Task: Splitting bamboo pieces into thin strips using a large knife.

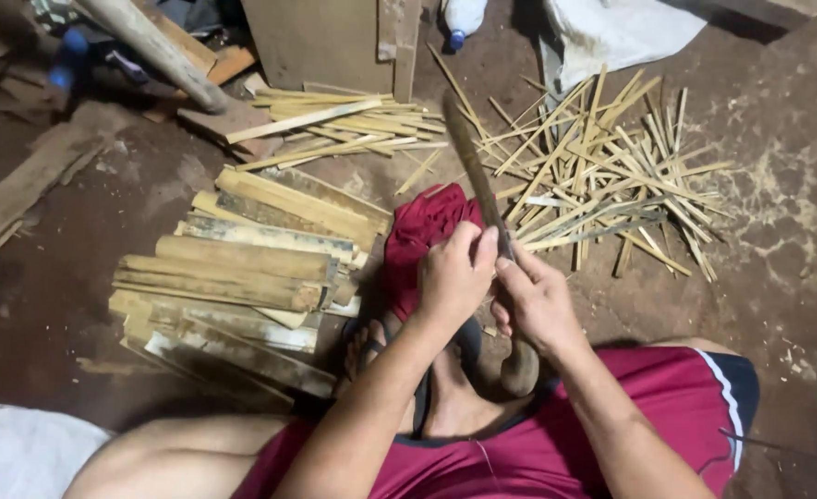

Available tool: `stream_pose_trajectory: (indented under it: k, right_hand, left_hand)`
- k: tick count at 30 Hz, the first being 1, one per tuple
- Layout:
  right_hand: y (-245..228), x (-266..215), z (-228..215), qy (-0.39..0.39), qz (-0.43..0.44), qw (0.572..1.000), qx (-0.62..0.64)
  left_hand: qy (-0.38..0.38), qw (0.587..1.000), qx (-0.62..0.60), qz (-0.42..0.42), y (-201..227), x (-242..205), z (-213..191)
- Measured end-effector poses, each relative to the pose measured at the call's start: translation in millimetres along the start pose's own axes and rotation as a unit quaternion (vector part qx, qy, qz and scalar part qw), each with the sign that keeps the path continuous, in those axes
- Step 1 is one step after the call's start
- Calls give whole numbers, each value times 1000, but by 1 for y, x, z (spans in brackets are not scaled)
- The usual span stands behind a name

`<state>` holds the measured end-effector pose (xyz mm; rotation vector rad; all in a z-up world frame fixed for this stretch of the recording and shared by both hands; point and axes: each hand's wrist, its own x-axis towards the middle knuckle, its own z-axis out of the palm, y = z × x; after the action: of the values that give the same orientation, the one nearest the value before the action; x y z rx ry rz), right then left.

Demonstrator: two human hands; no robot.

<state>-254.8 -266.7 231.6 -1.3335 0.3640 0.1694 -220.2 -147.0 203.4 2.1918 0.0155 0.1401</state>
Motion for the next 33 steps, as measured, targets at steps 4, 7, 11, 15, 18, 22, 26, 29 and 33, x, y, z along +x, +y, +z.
stream_pose_trajectory:
  k: [4,7,11,15,18,22,26,29,33]
  right_hand:
    - [23,38,-35,70,-48,994,-68]
    - [36,78,-71,152,-92,968,-175]
    - [56,99,-113,177,-124,952,-216]
    - [54,99,-113,186,-140,952,-197]
    - [47,91,-104,193,-133,939,-253]
    - [34,64,-55,190,-141,926,-294]
    - [4,16,3,79,-151,956,-239]
    - [-5,-11,9,-17,-143,980,-140]
    - [-4,-22,-4,-66,-127,986,-87]
  left_hand:
    - [-28,997,36,-67,-42,13,17]
    - [-51,956,-142,-251,-143,28,20]
    - [-34,920,-75,-382,-179,38,-70]
    - [20,928,110,-356,-185,63,-151]
    - [71,958,-74,-269,-155,76,-175]
    - [-36,965,118,-232,-16,50,-139]
    - [-192,980,50,-1,-71,11,22]
    - [-161,987,-10,-15,-69,-1,29]
    - [-78,988,-114,75,-63,-7,5]
